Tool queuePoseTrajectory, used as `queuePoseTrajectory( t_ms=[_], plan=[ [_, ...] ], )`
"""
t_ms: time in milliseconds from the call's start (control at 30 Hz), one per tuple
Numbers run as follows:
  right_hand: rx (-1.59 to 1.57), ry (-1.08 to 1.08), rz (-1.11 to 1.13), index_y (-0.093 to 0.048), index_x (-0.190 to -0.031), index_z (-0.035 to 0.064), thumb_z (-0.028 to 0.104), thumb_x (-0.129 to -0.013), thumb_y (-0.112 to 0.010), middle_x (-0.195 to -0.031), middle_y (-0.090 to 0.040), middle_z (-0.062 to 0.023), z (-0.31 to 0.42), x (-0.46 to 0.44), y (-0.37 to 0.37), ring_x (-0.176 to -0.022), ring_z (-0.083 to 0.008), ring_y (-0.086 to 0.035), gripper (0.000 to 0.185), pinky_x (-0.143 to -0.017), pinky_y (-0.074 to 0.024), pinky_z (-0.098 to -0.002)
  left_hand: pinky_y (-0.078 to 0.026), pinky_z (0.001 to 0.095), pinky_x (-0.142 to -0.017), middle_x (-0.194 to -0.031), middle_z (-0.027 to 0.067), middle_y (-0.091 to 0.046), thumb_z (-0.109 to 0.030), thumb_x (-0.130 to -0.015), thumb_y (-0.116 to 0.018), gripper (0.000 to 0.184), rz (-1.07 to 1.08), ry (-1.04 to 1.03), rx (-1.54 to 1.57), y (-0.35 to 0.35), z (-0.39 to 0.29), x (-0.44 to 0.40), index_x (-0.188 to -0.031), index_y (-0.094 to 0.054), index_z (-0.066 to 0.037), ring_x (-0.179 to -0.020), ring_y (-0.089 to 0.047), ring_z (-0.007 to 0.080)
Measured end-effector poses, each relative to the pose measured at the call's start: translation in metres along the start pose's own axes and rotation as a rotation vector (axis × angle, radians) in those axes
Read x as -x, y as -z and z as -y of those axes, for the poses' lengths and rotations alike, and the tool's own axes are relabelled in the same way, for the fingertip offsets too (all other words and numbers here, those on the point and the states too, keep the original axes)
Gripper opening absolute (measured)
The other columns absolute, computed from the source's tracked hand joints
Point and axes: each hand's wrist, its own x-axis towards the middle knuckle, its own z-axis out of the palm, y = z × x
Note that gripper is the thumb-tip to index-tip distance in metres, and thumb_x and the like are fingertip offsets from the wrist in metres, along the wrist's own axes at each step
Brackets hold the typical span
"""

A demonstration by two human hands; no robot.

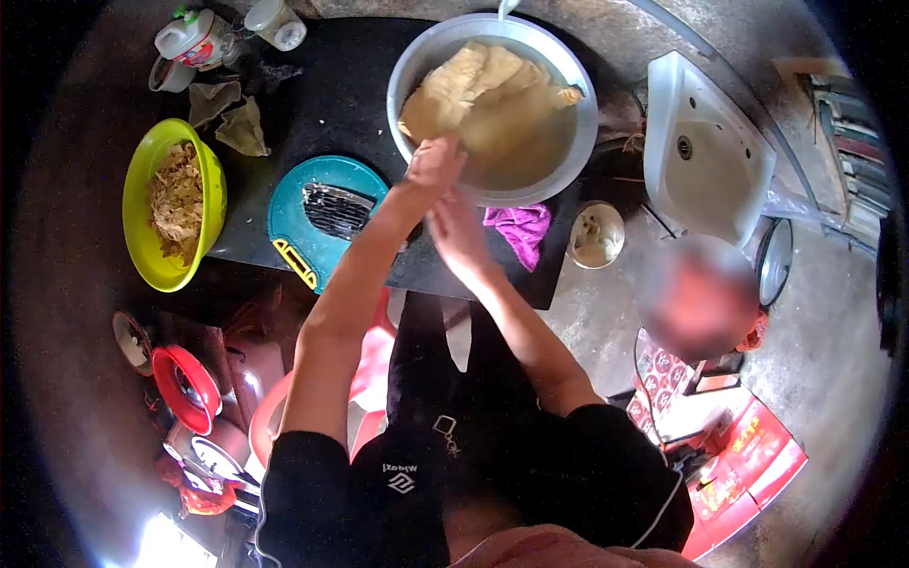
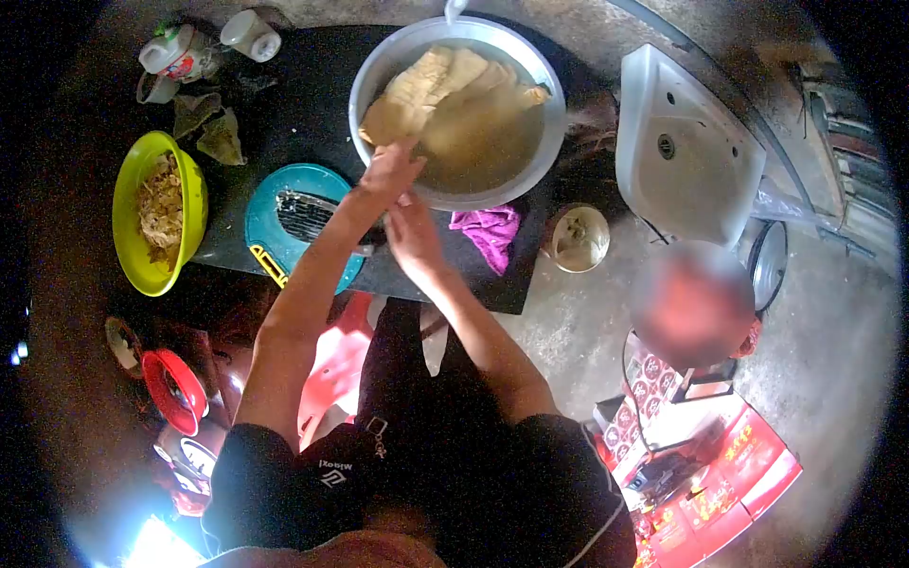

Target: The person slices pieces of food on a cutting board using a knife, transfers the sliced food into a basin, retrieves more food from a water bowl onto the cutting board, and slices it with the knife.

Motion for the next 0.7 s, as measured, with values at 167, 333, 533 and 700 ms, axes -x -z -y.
queuePoseTrajectory(
  t_ms=[167,333,533,700],
  plan=[
    [-0.559,-0.624,-0.237,-0.049,-0.133,0.0011,0.013,-0.094,-0.056,-0.138,-0.044,-0.0191,-0.09,-0.008,0.056,-0.122,-0.0302,-0.048,0.041,-0.098,-0.0435,-0.04,-0.039,0.0465,-0.103,-0.128,0.0198,-0.053,-0.05,-0.079,-0.065,0.068,-0.016,0.157,-0.256,-0.082,-0.002,-0.073,-0.133,-0.052,-0.011,-0.123,-0.047,0.0363],
    [-0.879,-0.766,-0.332,-0.054,-0.12,0.0005,0.014,-0.092,-0.058,-0.106,-0.061,-0.009,-0.178,-0.052,0.05,-0.09,-0.0205,-0.062,0.031,-0.07,-0.0506,-0.0354,-0.042,0.0449,-0.101,-0.128,0.0194,-0.053,-0.048,-0.073,-0.074,0.068,-0.212,0.284,-0.13,-0.084,-0.045,-0.076,-0.127,-0.058,-0.011,-0.122,-0.048,0.0328],
    [-1.254,-0.952,-0.484,-0.06,-0.105,0.0023,0.017,-0.091,-0.061,-0.084,-0.064,-0.0065,-0.182,-0.079,0.027,-0.06,-0.0176,-0.061,0.02,-0.044,-0.0453,-0.0317,-0.053,0.0424,-0.08,-0.118,0.0151,-0.058,-0.025,-0.079,-0.073,0.053,-0.407,0.623,1.015,-0.112,-0.027,-0.068,-0.125,-0.055,-0.006,-0.102,-0.061,0.0292],
    [-1.102,-1.014,-0.145,-0.053,-0.12,0.0001,0.016,-0.09,-0.064,-0.106,-0.062,-0.0112,-0.164,-0.069,0.067,-0.087,-0.0239,-0.065,0.035,-0.063,-0.0552,-0.0367,-0.057,0.0372,-0.065,-0.102,0.0125,-0.063,-0.016,-0.082,-0.069,0.038,-0.237,0.614,1.276,-0.097,-0.014,-0.048,-0.117,-0.06,-0.006,-0.083,-0.066,0.0262]
  ],
)
